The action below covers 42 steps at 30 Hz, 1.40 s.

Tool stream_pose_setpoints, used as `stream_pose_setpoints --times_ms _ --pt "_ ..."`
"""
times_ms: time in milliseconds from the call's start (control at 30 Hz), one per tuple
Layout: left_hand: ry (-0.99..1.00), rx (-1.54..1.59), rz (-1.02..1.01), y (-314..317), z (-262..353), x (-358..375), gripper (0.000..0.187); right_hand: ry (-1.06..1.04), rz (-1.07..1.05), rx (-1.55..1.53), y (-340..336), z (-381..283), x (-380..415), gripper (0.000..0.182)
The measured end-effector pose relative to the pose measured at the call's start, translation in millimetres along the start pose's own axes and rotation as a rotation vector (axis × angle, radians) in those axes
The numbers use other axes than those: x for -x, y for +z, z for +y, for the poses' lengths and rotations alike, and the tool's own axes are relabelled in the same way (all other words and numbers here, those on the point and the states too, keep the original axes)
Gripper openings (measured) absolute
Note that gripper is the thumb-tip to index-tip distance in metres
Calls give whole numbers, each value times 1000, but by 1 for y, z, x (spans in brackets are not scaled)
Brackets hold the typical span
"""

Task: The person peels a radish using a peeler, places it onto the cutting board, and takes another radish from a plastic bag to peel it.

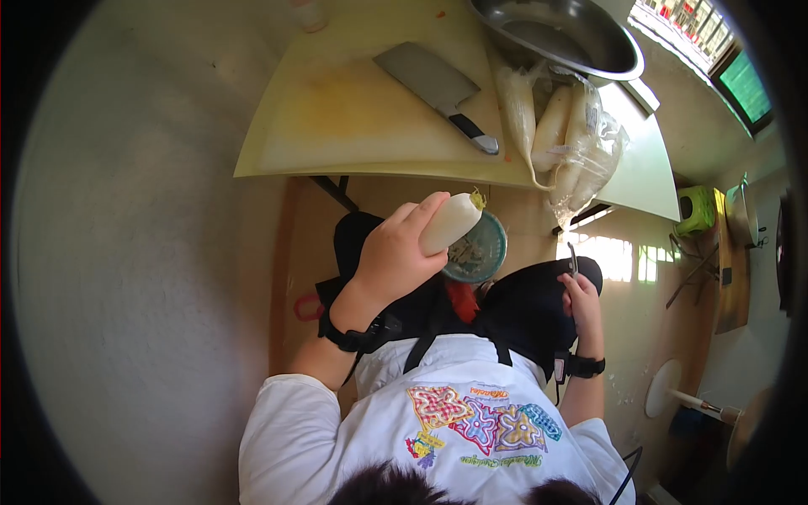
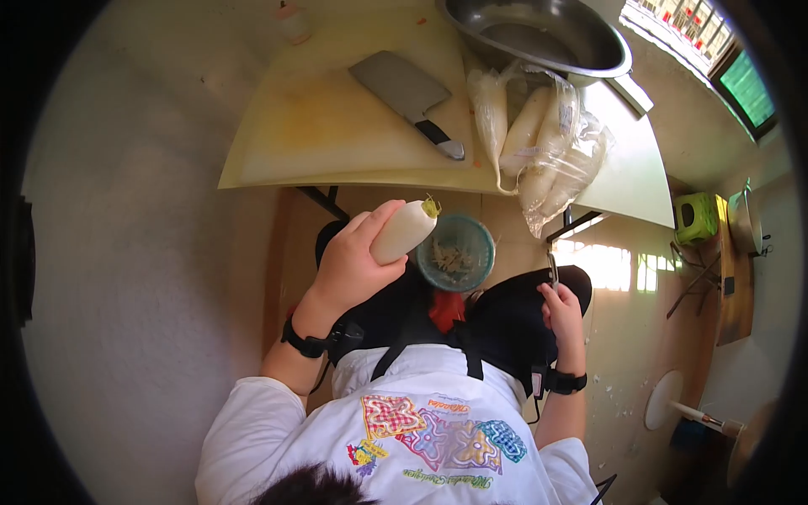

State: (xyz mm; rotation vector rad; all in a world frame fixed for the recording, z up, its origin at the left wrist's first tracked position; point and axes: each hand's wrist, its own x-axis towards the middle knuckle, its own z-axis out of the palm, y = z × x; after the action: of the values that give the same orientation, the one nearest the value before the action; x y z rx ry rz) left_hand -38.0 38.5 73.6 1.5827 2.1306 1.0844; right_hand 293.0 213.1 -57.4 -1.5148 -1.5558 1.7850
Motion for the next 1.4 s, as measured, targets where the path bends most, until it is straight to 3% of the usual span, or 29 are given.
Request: stream_pose_setpoints --times_ms 67,200,267,400,567,667,867,1033,1133,1400 --pt "-73 -70 5 -7 -1 -5 66 75 86 -69 -14 17 0 24" --pt "53 -6 143 -27 -18 -26 67 93 139 -120 -32 50 -12 27" --pt "-98 347 143 -43 -18 -41 64 158 184 -283 -39 53 -21 27" --pt "-237 562 85 -78 -34 -77 66 108 200 -184 -41 68 -28 29" --pt "-284 418 104 -102 -88 -135 63 99 243 -291 -47 81 -28 29" --pt "-419 305 137 -117 -139 -174 60 116 262 -250 -45 78 -31 29" --pt "-411 -173 254 -155 -199 -234 58 173 269 -249 -42 73 -30 28" --pt "-158 -450 86 -164 -200 -285 65 182 247 -300 -41 53 -26 29" --pt "-204 -694 -42 -154 -179 -314 68 227 183 -337 -38 36 -29 31" --pt "16 -789 -206 -110 -209 -396 69 288 219 -300 -22 16 -34 30"
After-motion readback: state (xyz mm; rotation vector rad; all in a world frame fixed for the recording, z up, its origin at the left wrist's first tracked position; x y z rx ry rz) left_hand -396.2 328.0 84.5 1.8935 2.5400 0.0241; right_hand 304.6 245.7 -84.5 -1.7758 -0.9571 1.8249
